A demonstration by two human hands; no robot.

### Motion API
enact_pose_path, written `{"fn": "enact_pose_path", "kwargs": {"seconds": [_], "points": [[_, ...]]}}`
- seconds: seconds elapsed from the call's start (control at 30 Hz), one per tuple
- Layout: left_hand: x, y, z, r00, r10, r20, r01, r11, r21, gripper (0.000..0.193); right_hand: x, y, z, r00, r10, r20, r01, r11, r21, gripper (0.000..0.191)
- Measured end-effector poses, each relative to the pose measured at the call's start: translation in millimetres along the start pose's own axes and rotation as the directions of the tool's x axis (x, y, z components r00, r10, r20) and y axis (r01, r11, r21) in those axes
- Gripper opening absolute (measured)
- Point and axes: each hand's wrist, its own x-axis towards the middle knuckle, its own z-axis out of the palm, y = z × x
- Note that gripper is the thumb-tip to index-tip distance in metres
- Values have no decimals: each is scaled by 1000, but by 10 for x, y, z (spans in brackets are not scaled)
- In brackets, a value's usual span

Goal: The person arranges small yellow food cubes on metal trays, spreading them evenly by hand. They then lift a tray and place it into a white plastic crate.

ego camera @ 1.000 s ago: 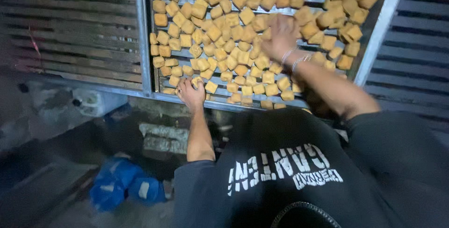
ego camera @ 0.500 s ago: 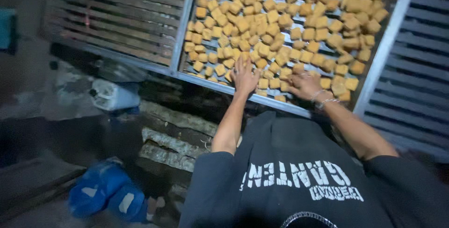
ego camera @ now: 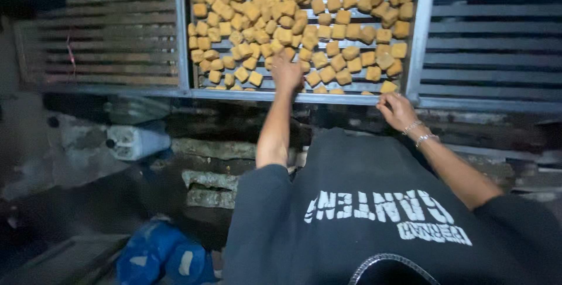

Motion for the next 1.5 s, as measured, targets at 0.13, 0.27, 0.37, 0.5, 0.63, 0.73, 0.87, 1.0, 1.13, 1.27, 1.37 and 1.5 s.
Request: {"fn": "enact_pose_path", "kwargs": {"seconds": [0.13,0.27,0.37,0.5,0.63,0.73,0.87,1.0,1.13,1.27,1.37,1.5], "points": [[499,70,-210,996,8,-94,-5,1000,30,87,-796,342,-241,995,86,42,-86,996,2,33],[410,414,42,998,24,56,-29,995,99,78,-1516,640,-496,867,490,92,-492,871,2,45],[25,669,371,968,-100,231,64,986,157,54,-1525,699,-464,860,480,175,-483,875,-28,43],[-215,335,349,993,-114,41,113,993,16,40,-857,416,-305,939,307,157,-333,923,192,22],[59,-435,-55,956,-152,-253,137,988,-74,30,-29,-108,-261,991,98,94,-114,975,188,15],[324,-1014,-327,911,-266,-315,276,961,-11,27,327,-450,-181,991,100,86,-116,970,214,17],[711,-1529,-492,852,-206,-481,262,964,51,28,508,-668,113,989,111,95,-125,981,147,25],[1144,-1677,-459,846,-472,-247,466,881,-87,38,407,-667,303,978,175,116,-191,970,151,27],[1500,-1612,-399,859,-506,-79,509,860,21,46,249,-622,279,940,311,140,-329,934,139,28],[1609,-1555,-394,875,-483,-19,480,874,-72,59,186,-590,269,933,350,87,-359,925,125,27],[1547,-1527,-460,827,-558,71,563,817,-126,60,97,-527,264,922,380,73,-387,896,217,25],[1349,-1299,-465,971,-212,-108,107,795,-597,70,-242,-410,112,978,199,-56,-190,971,145,22]]}}
